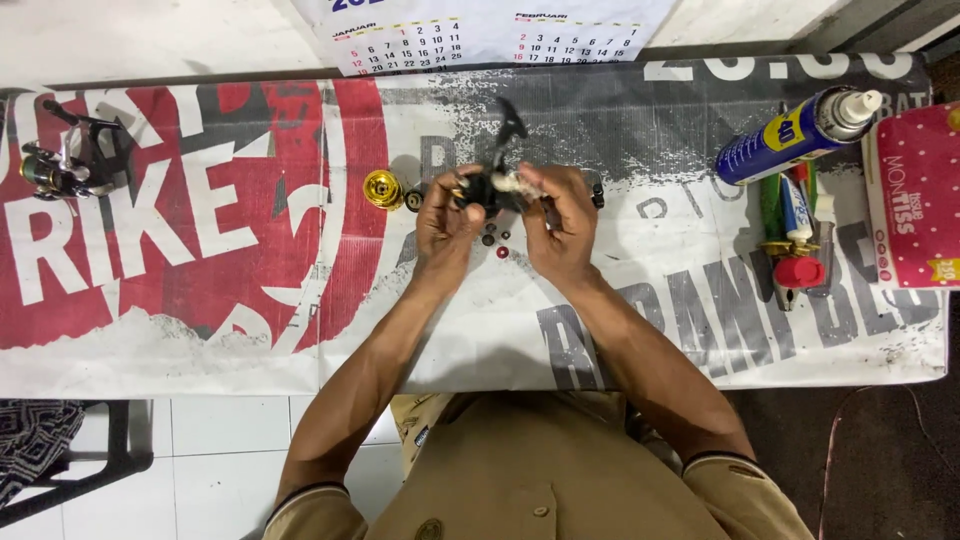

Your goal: The person sits on the floor and cleans a disassembled fishing reel using a white cloth. They wipe the black reel body and handle, then clean a gold-colored spool and other small components before reassembling the reel.

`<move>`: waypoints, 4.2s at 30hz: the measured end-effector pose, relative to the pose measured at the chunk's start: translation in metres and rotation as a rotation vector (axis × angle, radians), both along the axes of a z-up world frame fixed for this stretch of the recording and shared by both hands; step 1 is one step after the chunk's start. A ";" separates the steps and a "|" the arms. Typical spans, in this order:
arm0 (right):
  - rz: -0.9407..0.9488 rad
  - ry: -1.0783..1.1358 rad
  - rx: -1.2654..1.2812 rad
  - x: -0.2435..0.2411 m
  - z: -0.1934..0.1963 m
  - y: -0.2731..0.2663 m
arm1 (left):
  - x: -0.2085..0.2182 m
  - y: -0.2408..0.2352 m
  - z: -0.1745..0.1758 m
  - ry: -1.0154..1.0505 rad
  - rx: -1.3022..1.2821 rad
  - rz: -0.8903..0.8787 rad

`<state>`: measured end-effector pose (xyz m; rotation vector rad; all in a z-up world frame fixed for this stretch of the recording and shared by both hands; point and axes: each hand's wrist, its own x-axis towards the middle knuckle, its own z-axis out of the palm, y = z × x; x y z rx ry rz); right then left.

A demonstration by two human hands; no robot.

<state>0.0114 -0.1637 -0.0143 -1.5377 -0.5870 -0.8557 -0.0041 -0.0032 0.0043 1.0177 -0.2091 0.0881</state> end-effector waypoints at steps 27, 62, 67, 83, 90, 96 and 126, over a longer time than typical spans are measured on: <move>0.205 0.439 0.343 -0.015 0.015 0.018 | 0.005 0.000 -0.004 -0.176 -0.013 0.118; 0.326 0.637 0.365 -0.003 -0.022 -0.004 | 0.002 0.002 -0.004 -0.342 0.427 0.283; 0.433 0.756 0.534 -0.005 0.005 0.005 | 0.003 0.004 -0.004 -0.481 0.494 0.243; 0.420 0.669 0.403 -0.013 0.045 0.007 | 0.002 0.003 -0.005 -0.487 0.556 0.274; 0.426 0.742 0.455 -0.013 0.040 0.008 | 0.000 -0.001 -0.004 -0.561 0.570 0.294; 0.440 0.678 0.416 -0.011 0.038 0.004 | 0.002 -0.001 -0.020 -0.464 0.498 0.272; 0.221 0.428 0.176 -0.014 0.036 0.006 | 0.000 -0.002 0.004 -0.275 0.292 0.186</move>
